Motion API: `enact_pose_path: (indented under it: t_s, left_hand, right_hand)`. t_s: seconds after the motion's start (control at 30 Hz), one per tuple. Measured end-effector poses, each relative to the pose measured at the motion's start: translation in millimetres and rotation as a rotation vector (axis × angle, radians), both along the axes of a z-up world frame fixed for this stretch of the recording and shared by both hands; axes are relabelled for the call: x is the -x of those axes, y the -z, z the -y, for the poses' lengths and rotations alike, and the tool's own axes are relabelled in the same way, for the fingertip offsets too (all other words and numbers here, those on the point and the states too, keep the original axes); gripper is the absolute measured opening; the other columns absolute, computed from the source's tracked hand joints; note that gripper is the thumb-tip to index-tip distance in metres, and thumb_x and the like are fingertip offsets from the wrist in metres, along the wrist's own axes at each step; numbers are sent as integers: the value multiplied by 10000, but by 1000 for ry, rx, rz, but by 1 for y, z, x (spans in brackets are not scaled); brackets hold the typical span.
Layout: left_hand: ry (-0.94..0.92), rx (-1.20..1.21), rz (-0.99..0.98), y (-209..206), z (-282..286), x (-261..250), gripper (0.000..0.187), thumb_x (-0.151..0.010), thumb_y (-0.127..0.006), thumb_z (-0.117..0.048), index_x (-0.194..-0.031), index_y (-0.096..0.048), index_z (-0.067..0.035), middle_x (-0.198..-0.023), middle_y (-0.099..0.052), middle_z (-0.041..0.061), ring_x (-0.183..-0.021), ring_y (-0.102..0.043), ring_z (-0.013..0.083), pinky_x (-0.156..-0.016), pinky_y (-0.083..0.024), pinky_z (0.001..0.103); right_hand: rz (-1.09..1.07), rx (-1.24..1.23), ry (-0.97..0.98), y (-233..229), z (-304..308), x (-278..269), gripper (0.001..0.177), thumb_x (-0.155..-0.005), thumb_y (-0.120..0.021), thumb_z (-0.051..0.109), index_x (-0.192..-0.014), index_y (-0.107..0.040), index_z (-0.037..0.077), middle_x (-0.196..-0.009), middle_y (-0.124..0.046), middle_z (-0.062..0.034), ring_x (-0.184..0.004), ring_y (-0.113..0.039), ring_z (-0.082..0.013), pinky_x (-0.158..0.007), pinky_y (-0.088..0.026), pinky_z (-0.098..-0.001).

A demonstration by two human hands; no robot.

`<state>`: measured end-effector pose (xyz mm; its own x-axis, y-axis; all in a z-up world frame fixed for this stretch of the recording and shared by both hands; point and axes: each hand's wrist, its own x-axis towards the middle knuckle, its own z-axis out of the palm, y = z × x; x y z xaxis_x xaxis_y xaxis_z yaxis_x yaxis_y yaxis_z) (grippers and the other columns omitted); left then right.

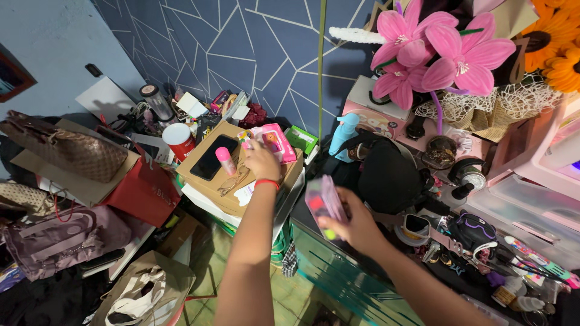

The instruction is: The person organizes items on a cluttered vanity, moving a lamp, a spray bottle, and several watches. They pick up and compare two watches, then place them into a small drawer. Finally, they handle a small plastic bag containing a pink item.

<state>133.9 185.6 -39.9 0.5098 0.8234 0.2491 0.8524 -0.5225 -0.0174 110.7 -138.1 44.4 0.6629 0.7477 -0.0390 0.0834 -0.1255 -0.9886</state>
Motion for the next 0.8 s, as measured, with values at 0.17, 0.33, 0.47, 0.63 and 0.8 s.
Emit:
enact_pose_path:
  t_s: [0.17,0.33,0.47,0.63,0.8]
  left_hand:
    - [232,-89,493,-31,41,58,474,-865,-670,-280,-1287,-642,-68,-1381,-517,182,-1141,-585,387,-844,-517,531]
    - [370,54,1041,-43,108,151,342,-939,-648,-107,-1271,-637,-24,-1156,-659,216,-1064,-628,390,-908,-508,454]
    - [84,433,970,-37,149,214,284,-925,-692,-325,-944,-778,-55,-684,-700,120,-551,-668,249,-569,-519,366]
    - [-165,605,863,-15,163,263,353,-922,-679,-394,-929,-772,-53,-655,-718,142,-575,-713,249,-609,-545,358]
    - [-40,548,924,-2,163,280,330,-956,-630,-336,-1158,-714,-89,-875,-762,115,-752,-733,213,-673,-548,348]
  right_hand:
    - [36,-250,-118,-5,-83,-39,715,-779,-772,159,-1424,-505,5,-1123,-734,-87,-1012,-737,-223,-867,-602,-334]
    - [643,102,106,3,-179,-63,830,-736,-890,323,-1417,-495,58,-1304,-612,-221,-1197,-619,-369,-1002,-495,-419]
    - [645,229,170,29,-237,-76,854,-784,-811,367,-1510,-426,134,-1366,-549,-225,-1219,-598,-404,-1010,-506,-452]
    - [814,421,32,71,-285,-92,841,-855,-798,448,-1520,-386,139,-1456,-446,-293,-1296,-515,-460,-1040,-477,-477]
    - [711,498,-20,60,-276,-77,899,-802,-784,461,-1552,-346,227,-1559,-392,-168,-1410,-399,-410,-1121,-366,-580]
